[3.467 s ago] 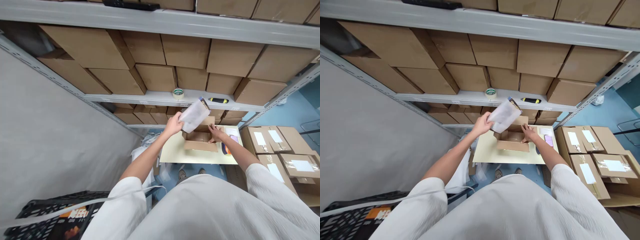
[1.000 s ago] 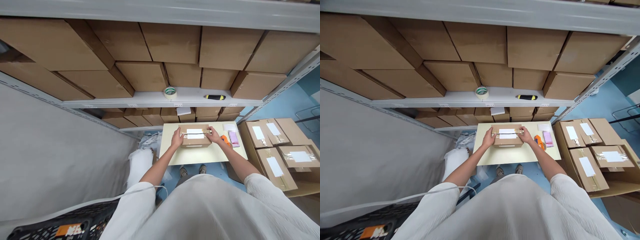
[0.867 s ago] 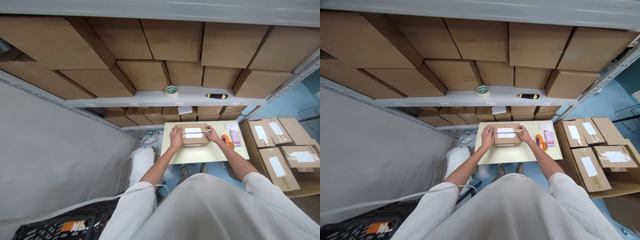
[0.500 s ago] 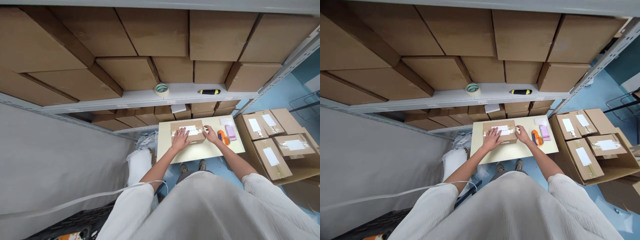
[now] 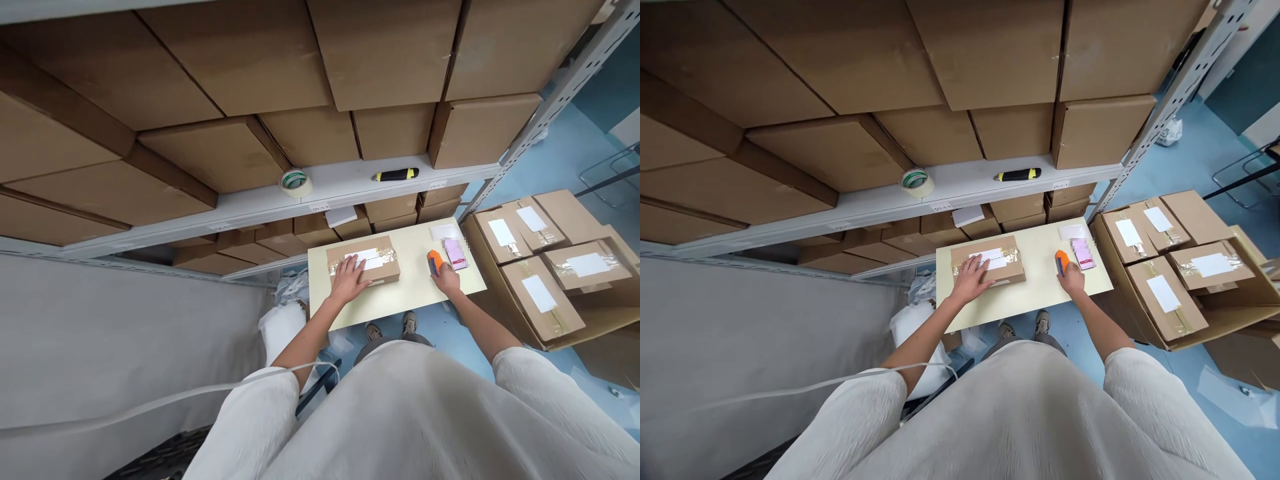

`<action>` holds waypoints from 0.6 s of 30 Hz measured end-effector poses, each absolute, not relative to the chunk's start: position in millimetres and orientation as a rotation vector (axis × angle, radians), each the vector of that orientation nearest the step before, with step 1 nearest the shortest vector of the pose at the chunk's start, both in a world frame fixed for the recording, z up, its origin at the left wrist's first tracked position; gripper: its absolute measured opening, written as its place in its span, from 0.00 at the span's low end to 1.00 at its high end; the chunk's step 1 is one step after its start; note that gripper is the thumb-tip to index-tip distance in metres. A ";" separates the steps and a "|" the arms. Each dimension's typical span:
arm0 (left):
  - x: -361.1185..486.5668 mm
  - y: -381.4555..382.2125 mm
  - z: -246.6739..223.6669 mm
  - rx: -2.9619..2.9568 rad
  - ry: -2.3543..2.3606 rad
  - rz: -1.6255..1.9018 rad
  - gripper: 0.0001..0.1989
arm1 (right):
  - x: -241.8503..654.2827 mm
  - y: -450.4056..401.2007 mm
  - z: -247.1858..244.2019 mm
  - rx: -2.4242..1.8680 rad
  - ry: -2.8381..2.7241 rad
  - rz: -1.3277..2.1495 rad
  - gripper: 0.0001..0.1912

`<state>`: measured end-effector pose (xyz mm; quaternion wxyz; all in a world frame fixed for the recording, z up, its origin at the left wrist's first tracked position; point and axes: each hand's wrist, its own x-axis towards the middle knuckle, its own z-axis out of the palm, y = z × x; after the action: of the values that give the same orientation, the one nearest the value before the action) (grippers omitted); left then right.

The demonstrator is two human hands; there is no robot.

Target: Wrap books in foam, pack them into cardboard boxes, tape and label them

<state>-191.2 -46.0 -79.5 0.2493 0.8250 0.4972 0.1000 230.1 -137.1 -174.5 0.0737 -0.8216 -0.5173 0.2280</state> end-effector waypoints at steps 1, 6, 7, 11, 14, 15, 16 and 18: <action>-191.0 -45.6 -78.8 2.244 1.359 0.266 0.39 | 228.9 -137.5 -177.9 -2.481 -1.557 0.702 0.18; -190.5 -44.9 -76.3 2.243 1.380 0.225 0.41 | 224.2 -137.3 -184.5 -2.473 -1.583 0.698 0.16; -190.5 -44.7 -76.4 2.242 1.381 0.226 0.41 | 224.4 -137.1 -182.9 -2.457 -1.595 0.672 0.17; -190.7 -44.2 -78.7 2.234 1.376 0.248 0.40 | 227.9 -134.7 -167.1 -2.449 -1.560 0.629 0.24; -190.6 -44.0 -81.5 2.233 1.371 0.263 0.40 | 232.5 -127.5 -148.6 -2.446 -1.400 0.660 0.29; -190.5 -44.1 -82.4 2.232 1.368 0.270 0.40 | 234.3 -123.3 -141.3 -2.416 -1.331 0.674 0.29; -190.4 -44.1 -83.3 2.231 1.366 0.279 0.40 | 235.9 -118.0 -133.1 -2.358 -1.269 0.703 0.28; -190.2 -44.0 -85.1 2.232 1.363 0.293 0.40 | 237.9 -104.5 -113.5 -2.169 -1.186 0.820 0.28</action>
<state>-190.2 -44.0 -85.1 0.2522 0.8207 0.5012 0.1079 237.9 -104.5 -113.5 0.2653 -0.8030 -0.4390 0.3034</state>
